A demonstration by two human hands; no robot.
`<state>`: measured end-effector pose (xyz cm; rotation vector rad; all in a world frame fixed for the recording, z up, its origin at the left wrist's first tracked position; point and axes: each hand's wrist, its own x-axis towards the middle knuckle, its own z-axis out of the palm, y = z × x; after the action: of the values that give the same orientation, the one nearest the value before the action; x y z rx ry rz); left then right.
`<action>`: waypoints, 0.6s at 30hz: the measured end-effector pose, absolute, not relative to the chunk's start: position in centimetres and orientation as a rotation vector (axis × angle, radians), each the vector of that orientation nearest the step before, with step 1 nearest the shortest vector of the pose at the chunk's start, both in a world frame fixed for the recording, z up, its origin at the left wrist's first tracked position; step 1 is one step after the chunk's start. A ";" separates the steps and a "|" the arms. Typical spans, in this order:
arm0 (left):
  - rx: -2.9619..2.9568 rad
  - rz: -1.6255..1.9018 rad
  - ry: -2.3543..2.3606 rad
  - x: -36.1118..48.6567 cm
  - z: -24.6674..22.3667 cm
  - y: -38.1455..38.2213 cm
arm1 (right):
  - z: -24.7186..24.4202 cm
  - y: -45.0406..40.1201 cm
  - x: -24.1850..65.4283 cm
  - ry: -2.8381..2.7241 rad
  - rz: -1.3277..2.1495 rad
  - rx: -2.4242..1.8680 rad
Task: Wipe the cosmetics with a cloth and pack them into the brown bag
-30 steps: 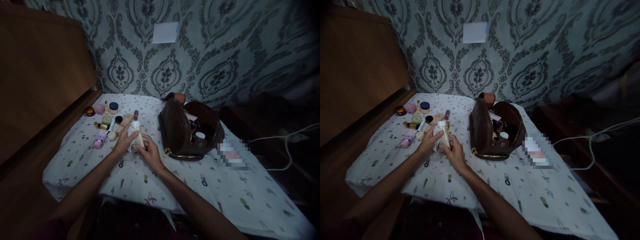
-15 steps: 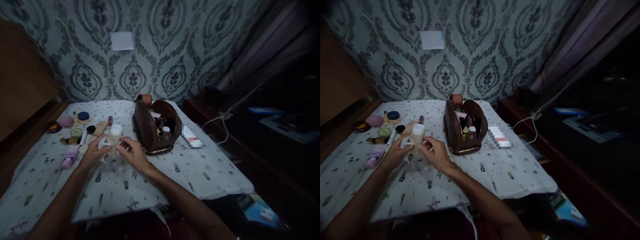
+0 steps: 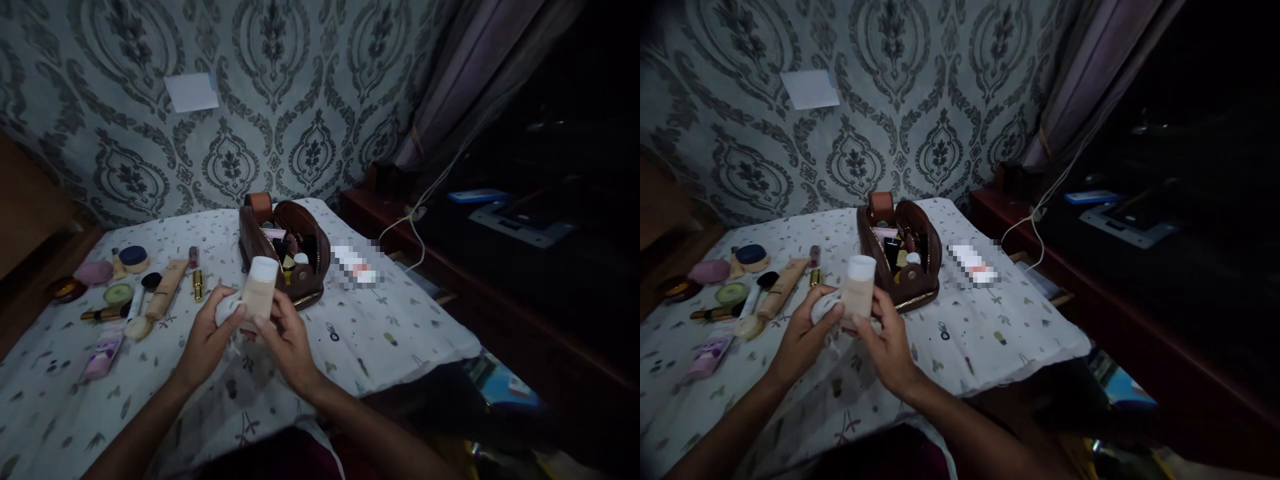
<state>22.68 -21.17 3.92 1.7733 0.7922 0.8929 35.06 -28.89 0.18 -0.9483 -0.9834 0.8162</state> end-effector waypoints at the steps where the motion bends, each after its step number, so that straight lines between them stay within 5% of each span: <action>1: 1.814 0.850 0.758 23.2 4.4 -21.3 | 0.3 -29.2 35.6 -0.950 0.799 -0.953; 11: 2.795 0.509 0.685 27.8 8.4 -17.7 | 5.4 -31.5 46.4 -1.114 0.310 -1.281; 18: 2.974 0.385 0.780 28.6 8.8 -17.0 | 7.7 -30.6 50.2 -1.393 0.159 -1.409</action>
<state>28.64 -17.04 8.81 2.9743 0.7795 0.3851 50.19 -30.61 7.70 -1.4086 -1.3932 0.1591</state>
